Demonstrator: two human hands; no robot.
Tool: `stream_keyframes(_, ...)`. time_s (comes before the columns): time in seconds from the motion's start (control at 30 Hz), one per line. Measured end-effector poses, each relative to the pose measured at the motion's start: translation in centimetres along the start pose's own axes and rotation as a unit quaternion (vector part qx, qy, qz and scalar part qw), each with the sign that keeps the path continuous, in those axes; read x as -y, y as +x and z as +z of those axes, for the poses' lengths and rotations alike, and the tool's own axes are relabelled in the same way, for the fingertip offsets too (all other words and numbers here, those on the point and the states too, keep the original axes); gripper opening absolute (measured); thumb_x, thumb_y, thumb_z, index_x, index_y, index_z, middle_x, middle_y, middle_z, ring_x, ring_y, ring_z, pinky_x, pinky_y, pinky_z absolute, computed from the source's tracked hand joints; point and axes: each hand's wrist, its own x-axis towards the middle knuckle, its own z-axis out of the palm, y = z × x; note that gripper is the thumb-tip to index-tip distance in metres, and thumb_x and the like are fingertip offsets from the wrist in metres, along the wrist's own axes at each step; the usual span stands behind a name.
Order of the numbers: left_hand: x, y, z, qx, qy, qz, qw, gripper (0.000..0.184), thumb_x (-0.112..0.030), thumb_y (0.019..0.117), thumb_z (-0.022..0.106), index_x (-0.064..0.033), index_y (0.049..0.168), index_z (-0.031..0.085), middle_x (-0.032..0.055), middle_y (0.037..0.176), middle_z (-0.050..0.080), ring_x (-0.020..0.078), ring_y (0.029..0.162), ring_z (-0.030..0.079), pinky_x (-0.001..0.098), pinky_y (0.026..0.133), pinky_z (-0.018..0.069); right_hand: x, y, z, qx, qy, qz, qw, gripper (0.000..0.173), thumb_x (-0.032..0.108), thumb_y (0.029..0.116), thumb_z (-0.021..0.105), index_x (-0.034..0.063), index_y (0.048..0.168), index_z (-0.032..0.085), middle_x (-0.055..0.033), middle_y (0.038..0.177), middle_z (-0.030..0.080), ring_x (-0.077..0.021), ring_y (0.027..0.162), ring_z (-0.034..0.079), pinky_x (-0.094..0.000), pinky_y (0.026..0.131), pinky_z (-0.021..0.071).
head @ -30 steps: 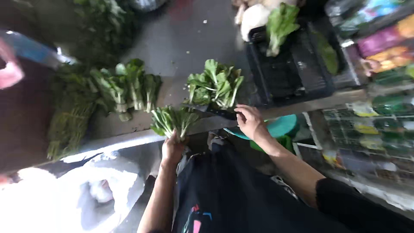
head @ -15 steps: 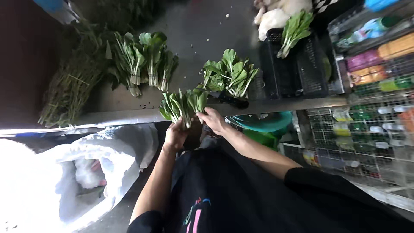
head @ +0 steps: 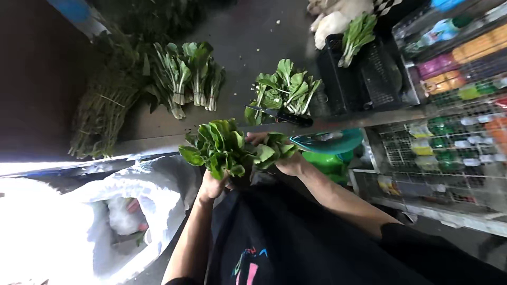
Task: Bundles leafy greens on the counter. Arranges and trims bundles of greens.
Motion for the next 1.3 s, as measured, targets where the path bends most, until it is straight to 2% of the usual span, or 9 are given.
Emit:
stream_keyframes(0.1,0.5,0.0,-0.4,0.016,-0.012,0.031,0.999,0.024,-0.015,0.0898,0.071,-0.0203,0.113,0.071,-0.0098,0.106,0.075,0.0031,0.1,0.069,0.0295,0.093,0.0574,0.6,-0.3,1.4,-0.031,0.015,0.013,0.999,0.027,0.029,0.0982,0.066,0.0122,0.119,0.07,0.0033,0.12,0.071,-0.0079,0.116,0.065,-0.0309,0.102,0.0555)
stream_keyframes(0.27,1.1,-0.7,-0.4,0.03,-0.037,0.033,0.998,0.023,-0.018,0.0912,0.072,-0.0221,0.113,0.071,-0.0091,0.107,0.074,0.0036,0.1,0.069,0.03,0.091,0.0577,0.0,-0.9,3.0,-0.07,0.23,0.095,0.966,0.025,0.013,0.0966,0.068,0.0143,0.121,0.069,-0.0029,0.116,0.071,-0.0173,0.111,0.067,-0.0431,0.1,0.0559)
stream_keyframes(0.47,0.3,-0.7,0.3,0.097,-0.157,-0.02,0.983,0.033,-0.02,0.0922,0.075,-0.0156,0.123,0.065,0.0035,0.11,0.074,0.0161,0.099,0.071,0.0391,0.09,0.0594,1.0,-0.6,4.2,-0.114,0.2,0.166,0.959,0.022,0.004,0.0965,0.057,0.0068,0.118,0.062,-0.0039,0.102,0.07,-0.0141,0.094,0.068,-0.0367,0.088,0.0592)
stream_keyframes(0.57,0.4,-0.7,0.1,0.13,-0.176,-0.029,0.975,0.034,-0.025,0.0924,0.075,-0.0148,0.123,0.066,0.0063,0.109,0.074,0.0174,0.095,0.071,0.0375,0.084,0.0602,1.5,-0.1,4.6,-0.095,0.25,0.174,0.948,0.021,0.004,0.0938,0.065,0.0062,0.115,0.065,-0.0052,0.098,0.073,-0.0157,0.09,0.07,-0.0375,0.085,0.061)
stream_keyframes(0.7,0.5,-0.7,0.1,0.148,-0.127,-0.018,0.981,0.034,-0.026,0.0881,0.078,-0.0189,0.121,0.069,0.0013,0.105,0.075,0.0122,0.088,0.072,0.0316,0.078,0.0605,2.5,0.6,5.0,-0.045,0.232,0.181,0.955,0.025,0.003,0.087,0.075,0.0027,0.111,0.067,-0.0066,0.093,0.073,-0.0166,0.081,0.072,-0.0357,0.077,0.0634)
stream_keyframes(0.9,-0.3,0.3,1.1,0.022,-0.117,-0.027,0.992,0.049,-0.02,0.0766,0.089,-0.0066,0.118,0.067,0.008,0.104,0.076,0.021,0.092,0.074,0.0437,0.085,0.0632,2.1,0.4,5.3,-0.109,0.258,0.158,0.947,0.038,-0.001,0.0827,0.08,0.0018,0.117,0.065,-0.0085,0.103,0.073,-0.0179,0.094,0.071,-0.0375,0.088,0.0618)
stream_keyframes(1.07,0.2,1.4,1.4,-0.039,-0.111,-0.015,0.993,0.041,-0.014,0.0787,0.087,-0.0048,0.114,0.067,0.0085,0.101,0.074,0.0171,0.091,0.072,0.0371,0.083,0.0614,1.5,0.2,4.3,-0.139,0.266,0.135,0.944,0.052,0.007,0.0802,0.085,0.0087,0.127,0.062,-0.0045,0.115,0.071,-0.0162,0.109,0.068,-0.0396,0.097,0.0586)
stream_keyframes(1.13,0.1,1.7,1.7,-0.043,-0.088,-0.026,0.995,0.047,-0.016,0.076,0.089,-0.0028,0.114,0.065,0.0099,0.101,0.073,0.0187,0.091,0.072,0.0388,0.084,0.0617,1.2,0.2,4.1,-0.145,0.264,0.141,0.943,0.052,0.011,0.0797,0.087,0.0105,0.126,0.063,-0.0042,0.114,0.071,-0.0157,0.107,0.068,-0.0393,0.095,0.0587)
stream_keyframes(1.3,0.0,2.3,2.8,-0.045,-0.034,-0.048,0.997,0.054,-0.015,0.0745,0.089,0.0015,0.118,0.062,0.0116,0.099,0.073,0.0209,0.091,0.073,0.0407,0.085,0.0622,1.6,0.4,3.8,-0.132,0.277,0.168,0.937,0.036,-0.001,0.086,0.076,0.0047,0.12,0.065,-0.0097,0.11,0.071,-0.0196,0.102,0.07,-0.0416,0.093,0.0593)
